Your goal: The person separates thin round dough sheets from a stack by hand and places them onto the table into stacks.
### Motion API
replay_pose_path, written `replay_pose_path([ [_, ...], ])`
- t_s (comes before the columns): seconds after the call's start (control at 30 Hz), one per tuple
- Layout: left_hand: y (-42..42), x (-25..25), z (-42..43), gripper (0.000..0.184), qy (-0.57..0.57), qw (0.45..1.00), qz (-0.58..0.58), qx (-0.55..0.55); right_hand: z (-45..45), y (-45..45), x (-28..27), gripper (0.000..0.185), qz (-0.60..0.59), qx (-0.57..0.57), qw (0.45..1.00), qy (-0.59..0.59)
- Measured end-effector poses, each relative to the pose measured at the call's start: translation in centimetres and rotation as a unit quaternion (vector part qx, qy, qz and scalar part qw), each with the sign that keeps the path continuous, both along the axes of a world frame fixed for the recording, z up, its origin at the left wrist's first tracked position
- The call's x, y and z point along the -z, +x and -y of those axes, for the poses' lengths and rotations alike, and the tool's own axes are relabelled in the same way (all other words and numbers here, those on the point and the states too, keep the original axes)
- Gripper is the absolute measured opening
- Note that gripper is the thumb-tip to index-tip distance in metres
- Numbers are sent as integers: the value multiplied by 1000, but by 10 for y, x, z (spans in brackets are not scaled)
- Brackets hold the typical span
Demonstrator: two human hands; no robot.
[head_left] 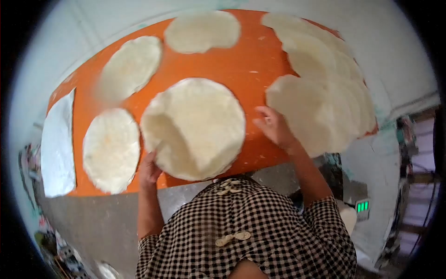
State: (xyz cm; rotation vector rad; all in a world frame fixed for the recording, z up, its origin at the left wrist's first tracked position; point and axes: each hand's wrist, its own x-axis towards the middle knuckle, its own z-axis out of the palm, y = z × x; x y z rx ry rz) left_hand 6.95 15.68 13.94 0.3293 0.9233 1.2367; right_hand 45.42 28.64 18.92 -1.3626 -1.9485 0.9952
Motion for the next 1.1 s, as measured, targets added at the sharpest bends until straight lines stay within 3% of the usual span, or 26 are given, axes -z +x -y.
replay_pose_path([
  [0.03, 7, 0, -2, 55, 4, 1000, 18, -10, -7, -42, 35, 41, -132, -41, 987, -83],
  [0.13, 37, -17, -11, 49, -4, 999, 15, -35, 12, -149, 18, 61, -220, -188, 938, -191],
  [0.27, 68, -22, -16, 41, -5, 998, 7, -63, 23, -186, 4, 75, -45, -243, 967, -59],
  [0.43, 67, -20, -10, 44, -1, 996, -5, -84, 19, -182, 3, 67, -114, -245, 941, -204],
  [0.73, 67, -19, -9, 41, 16, 994, -23, -109, 25, -181, 35, 51, -312, -244, 888, -232],
  [0.87, 64, -16, -9, 41, -2, 993, -25, -111, 27, -179, 37, 37, -163, -176, 963, -123],
  [0.97, 81, -28, -15, 32, 12, 982, -128, -140, 44, -189, 27, 27, -76, -120, 989, 32],
  [1.07, 84, -7, -18, 26, -36, 967, -172, -186, 45, -189, 25, 23, -60, -124, 988, 69],
  [1.1, 74, 11, -15, 25, -84, 949, -234, -196, 36, -184, 27, 17, 20, -136, 990, -12],
])
